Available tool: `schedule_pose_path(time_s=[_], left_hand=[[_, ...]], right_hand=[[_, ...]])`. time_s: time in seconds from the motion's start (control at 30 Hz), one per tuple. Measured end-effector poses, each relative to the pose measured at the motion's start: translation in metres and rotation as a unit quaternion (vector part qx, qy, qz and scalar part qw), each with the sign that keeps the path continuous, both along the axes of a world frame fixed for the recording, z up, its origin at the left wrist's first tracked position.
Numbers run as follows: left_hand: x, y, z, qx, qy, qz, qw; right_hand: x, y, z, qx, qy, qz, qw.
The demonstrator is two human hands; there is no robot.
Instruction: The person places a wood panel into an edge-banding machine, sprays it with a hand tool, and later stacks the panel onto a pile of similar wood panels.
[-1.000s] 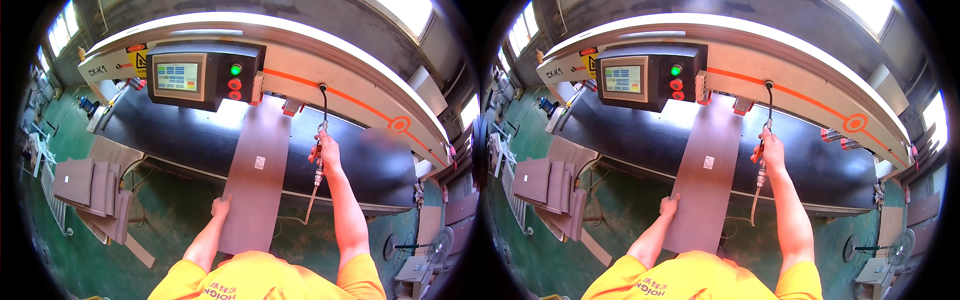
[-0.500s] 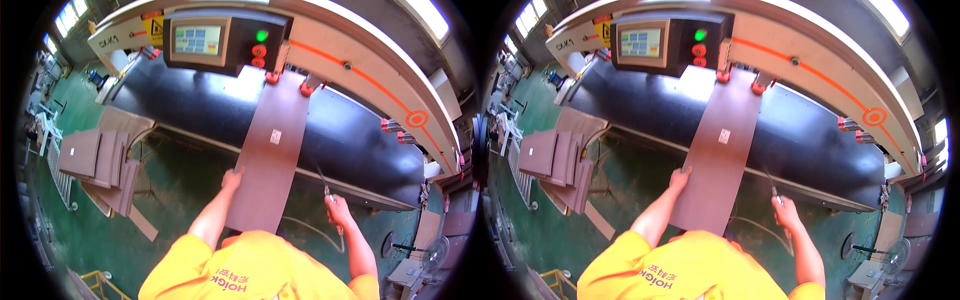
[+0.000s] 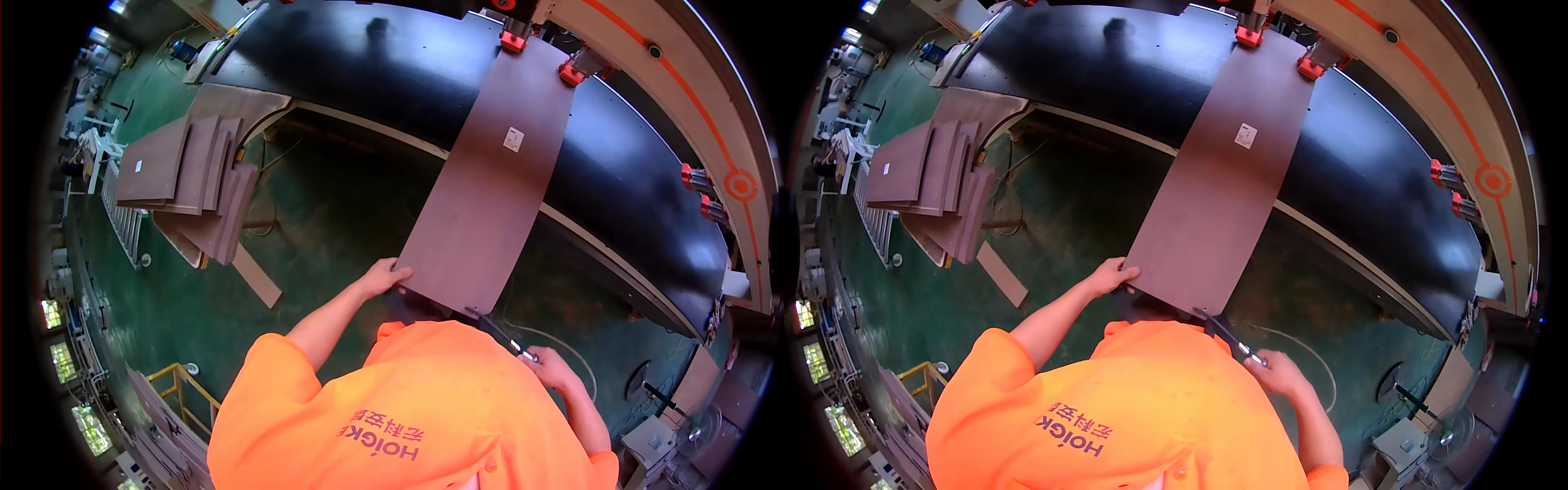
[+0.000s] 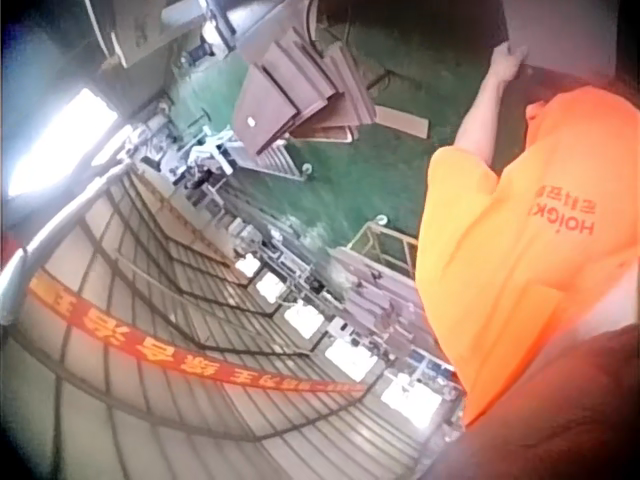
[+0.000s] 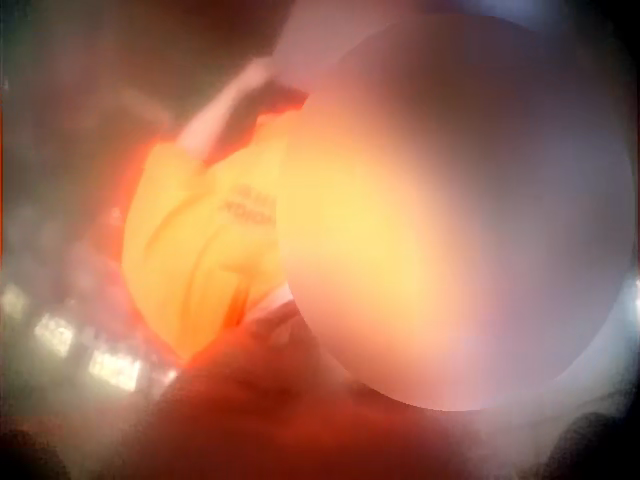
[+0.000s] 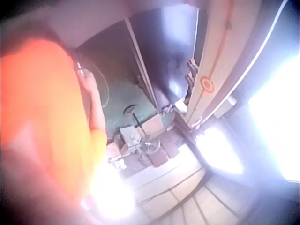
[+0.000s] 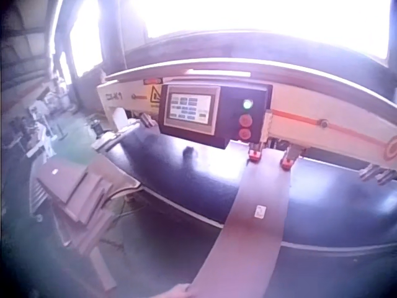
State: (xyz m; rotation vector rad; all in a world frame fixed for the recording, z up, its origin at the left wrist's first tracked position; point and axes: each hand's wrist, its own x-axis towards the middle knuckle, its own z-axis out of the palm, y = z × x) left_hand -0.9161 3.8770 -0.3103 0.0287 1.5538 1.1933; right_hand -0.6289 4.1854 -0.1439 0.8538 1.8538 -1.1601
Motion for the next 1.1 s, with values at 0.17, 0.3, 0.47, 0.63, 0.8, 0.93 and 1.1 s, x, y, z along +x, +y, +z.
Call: schedule_pose_path(time_s=[0.17, 0.3, 0.47, 0.63, 0.8, 0.93, 1.1], left_hand=[[0.018, -0.021, 0.003, -0.018, 0.027, 0.016, 0.999], [0.029, -0.014, 0.013, -0.029, 0.097, 0.047, 0.994], [0.038, -0.006, -0.007, -0.043, 0.199, 0.145, 0.968], [0.046, 0.006, 0.004, -0.144, 0.332, 0.066, 0.93], [0.071, 0.02, 0.003, -0.267, 0.38, 0.147, 0.873], [0.084, 0.029, -0.022, -0.292, 0.355, 0.285, 0.841], [0.136, 0.072, 0.002, -0.185, 0.154, 0.312, 0.919]], right_hand=[[-0.039, -0.011, 0.004, -0.051, -0.02, -0.074, 0.996], [-0.027, 0.004, 0.013, -0.035, -0.029, -0.065, 0.997], [-0.001, 0.028, 0.027, 0.003, -0.085, 0.001, 0.996], [0.038, 0.046, 0.006, 0.011, -0.042, 0.017, 0.999], [0.055, 0.044, -0.024, 0.027, 0.048, 0.058, 0.997], [0.05, 0.03, -0.027, 0.067, 0.081, 0.133, 0.986], [0.06, 0.045, -0.04, 0.078, 0.128, 0.158, 0.976]])
